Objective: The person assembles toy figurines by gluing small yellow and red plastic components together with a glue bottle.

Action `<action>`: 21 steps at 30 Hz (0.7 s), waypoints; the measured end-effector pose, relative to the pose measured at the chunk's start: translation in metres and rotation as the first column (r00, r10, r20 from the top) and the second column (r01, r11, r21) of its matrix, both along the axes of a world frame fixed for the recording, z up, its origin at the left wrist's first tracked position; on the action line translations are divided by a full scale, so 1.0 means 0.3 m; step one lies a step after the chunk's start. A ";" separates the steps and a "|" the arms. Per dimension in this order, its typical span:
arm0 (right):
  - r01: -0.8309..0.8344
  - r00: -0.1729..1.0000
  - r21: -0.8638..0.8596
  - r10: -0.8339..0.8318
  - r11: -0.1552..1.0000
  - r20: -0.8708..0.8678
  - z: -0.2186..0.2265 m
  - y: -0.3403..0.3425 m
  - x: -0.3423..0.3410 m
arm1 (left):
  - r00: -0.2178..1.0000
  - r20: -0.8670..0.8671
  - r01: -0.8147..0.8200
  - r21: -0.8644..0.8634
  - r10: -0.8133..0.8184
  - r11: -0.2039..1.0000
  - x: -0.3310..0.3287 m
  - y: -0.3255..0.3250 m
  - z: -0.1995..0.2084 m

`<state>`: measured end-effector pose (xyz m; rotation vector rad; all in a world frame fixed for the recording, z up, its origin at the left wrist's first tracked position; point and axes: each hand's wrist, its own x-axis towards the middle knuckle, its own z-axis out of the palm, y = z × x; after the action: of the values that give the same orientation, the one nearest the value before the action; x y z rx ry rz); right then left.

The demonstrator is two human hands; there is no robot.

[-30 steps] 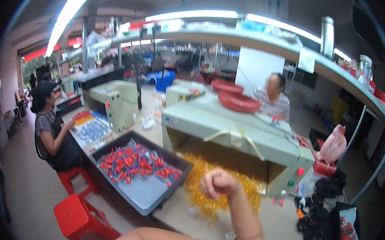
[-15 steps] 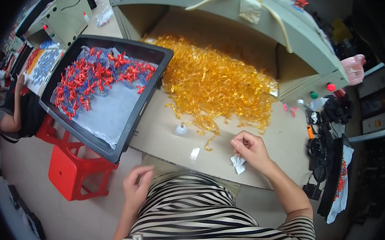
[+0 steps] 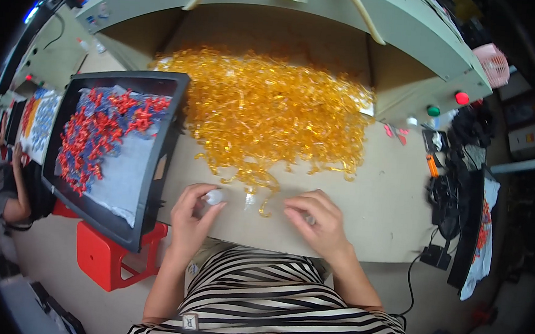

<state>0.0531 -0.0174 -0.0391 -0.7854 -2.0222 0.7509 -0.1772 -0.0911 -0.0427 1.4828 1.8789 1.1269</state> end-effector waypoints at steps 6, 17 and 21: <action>0.081 0.901 -0.262 0.042 0.962 0.432 0.039 -0.053 0.172 | 0.986 -0.051 0.164 0.054 -0.161 0.985 0.013 -0.008 -0.022; 0.589 0.800 -0.083 -0.566 0.804 0.197 -0.068 0.132 0.165 | 0.824 0.016 0.564 0.075 -0.566 0.822 0.109 -0.006 -0.010; 0.652 0.746 -0.049 -0.630 0.756 0.216 -0.107 0.262 0.153 | 0.717 -0.104 0.695 0.041 -0.689 0.718 0.152 0.050 -0.006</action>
<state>0.0991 0.0612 -0.0711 -1.5747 -1.6816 0.3980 -0.1315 -0.0761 -0.0446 2.0544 1.1189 0.7713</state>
